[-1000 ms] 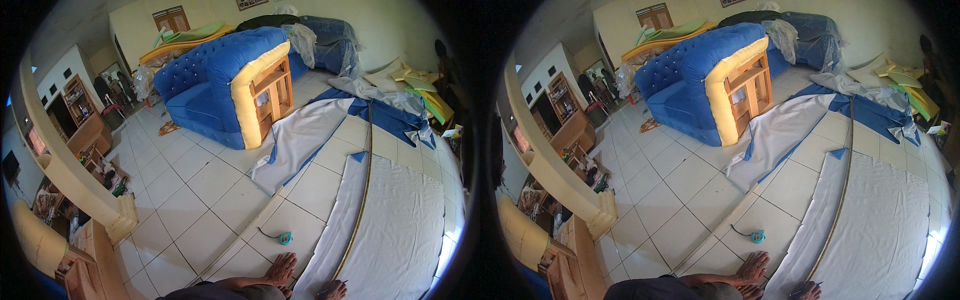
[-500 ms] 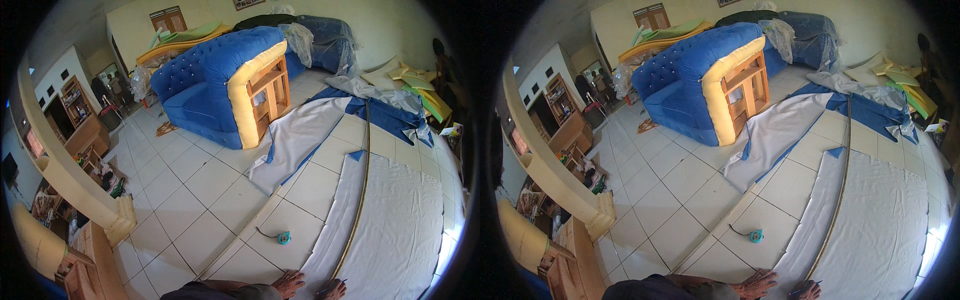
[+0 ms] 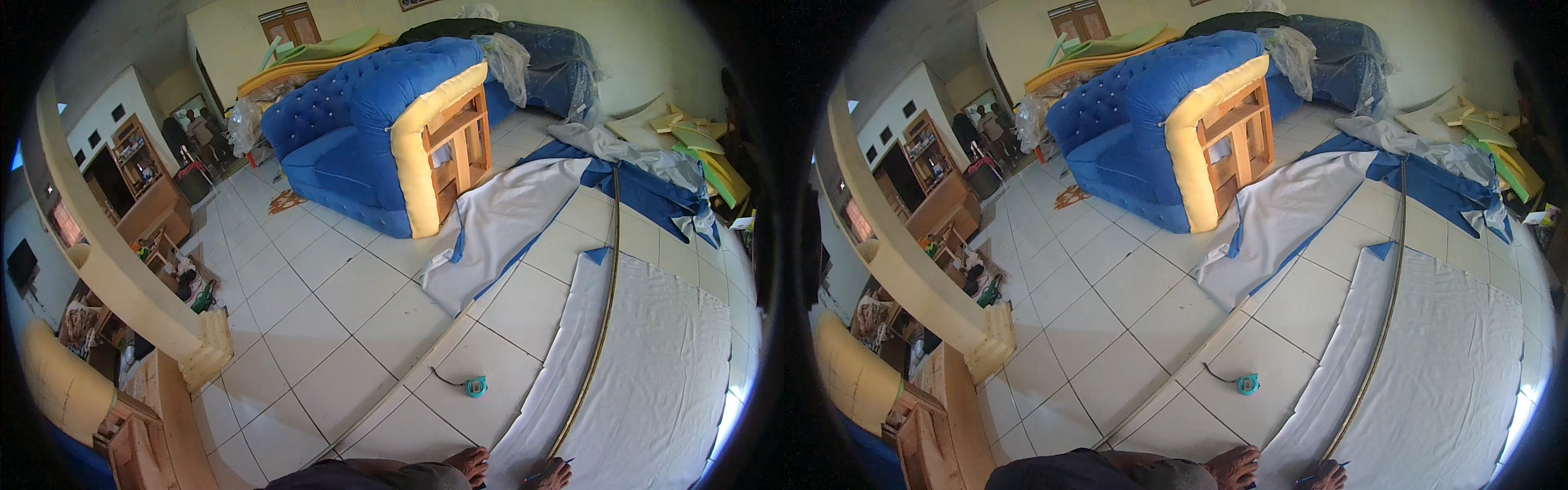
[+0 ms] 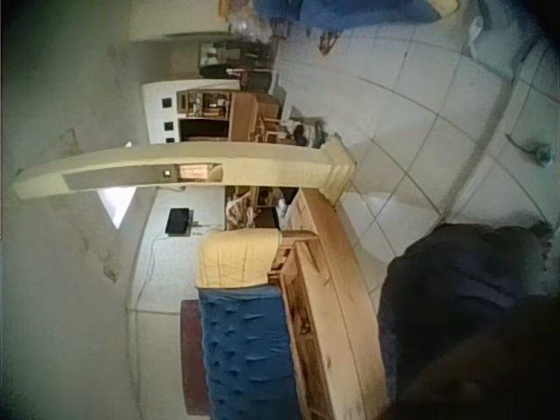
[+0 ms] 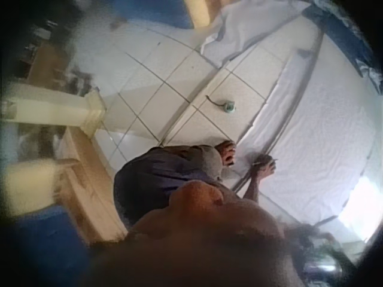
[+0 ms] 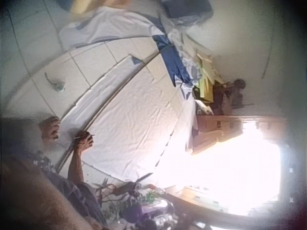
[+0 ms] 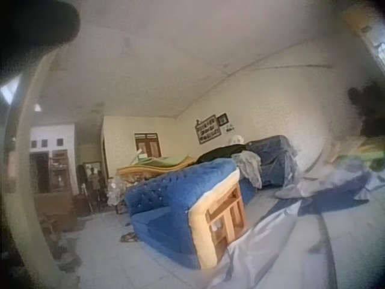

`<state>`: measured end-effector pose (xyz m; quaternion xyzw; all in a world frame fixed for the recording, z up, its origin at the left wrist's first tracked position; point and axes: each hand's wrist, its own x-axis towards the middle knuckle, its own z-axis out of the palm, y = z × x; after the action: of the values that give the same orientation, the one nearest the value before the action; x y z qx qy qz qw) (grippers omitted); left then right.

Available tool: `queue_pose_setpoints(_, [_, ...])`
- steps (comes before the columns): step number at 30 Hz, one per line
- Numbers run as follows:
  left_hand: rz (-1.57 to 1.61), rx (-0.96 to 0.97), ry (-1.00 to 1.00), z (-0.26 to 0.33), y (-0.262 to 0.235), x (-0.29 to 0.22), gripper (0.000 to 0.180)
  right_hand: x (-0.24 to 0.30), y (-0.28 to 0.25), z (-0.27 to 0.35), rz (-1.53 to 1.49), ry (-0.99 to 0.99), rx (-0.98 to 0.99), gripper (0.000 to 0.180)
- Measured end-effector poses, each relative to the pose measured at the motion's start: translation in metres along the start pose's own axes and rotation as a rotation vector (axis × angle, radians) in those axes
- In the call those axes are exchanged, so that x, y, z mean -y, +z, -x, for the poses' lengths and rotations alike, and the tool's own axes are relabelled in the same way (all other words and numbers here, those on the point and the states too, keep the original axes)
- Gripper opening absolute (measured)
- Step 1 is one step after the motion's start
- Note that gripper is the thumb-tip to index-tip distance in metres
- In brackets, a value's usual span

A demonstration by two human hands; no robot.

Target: The person measures and marks a large white fabric sheet laid on the floor using a wooden straightedge and a tape measure. They draw straight lines along the straightedge and mark points with a pen, repeatedly repositioning the tools to create a pattern.

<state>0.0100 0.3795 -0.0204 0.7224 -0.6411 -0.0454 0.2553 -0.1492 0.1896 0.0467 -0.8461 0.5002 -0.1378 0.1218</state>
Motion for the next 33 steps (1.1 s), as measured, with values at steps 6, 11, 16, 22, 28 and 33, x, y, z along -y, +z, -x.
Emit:
queue_pose_setpoints(6, [0.111, 0.081, -0.292, -0.003, -0.003, -0.006, 0.027, 0.005, -0.006, 0.000, -0.028, -0.002, -0.011, 0.048])
queue_pose_setpoints(11, [0.118, 0.162, -0.117, -0.011, -0.028, -0.007, 0.029, 0.011, -0.011, -0.001, -0.036, 0.001, -0.044, 0.049])
queue_pose_setpoints(16, [0.127, -0.120, -0.089, -0.012, -0.021, -0.006, 0.029, 0.014, -0.018, -0.003, -0.033, 0.071, 0.075, 0.052])
queue_pose_setpoints(22, [0.190, -0.142, -0.101, -0.007, -0.028, -0.013, 0.031, 0.006, -0.010, -0.001, 0.053, 0.028, 0.059, 0.052])
queue_pose_setpoints(28, [0.175, 0.056, -0.186, -0.005, -0.024, -0.007, 0.032, -0.005, 0.002, -0.002, 0.043, 0.040, 0.125, 0.053])
queue_pose_setpoints(33, [0.982, -0.026, -0.373, 0.009, -0.030, -0.009, 0.051, -0.006, 0.017, 0.007, -0.155, 0.049, 0.024, 0.039])
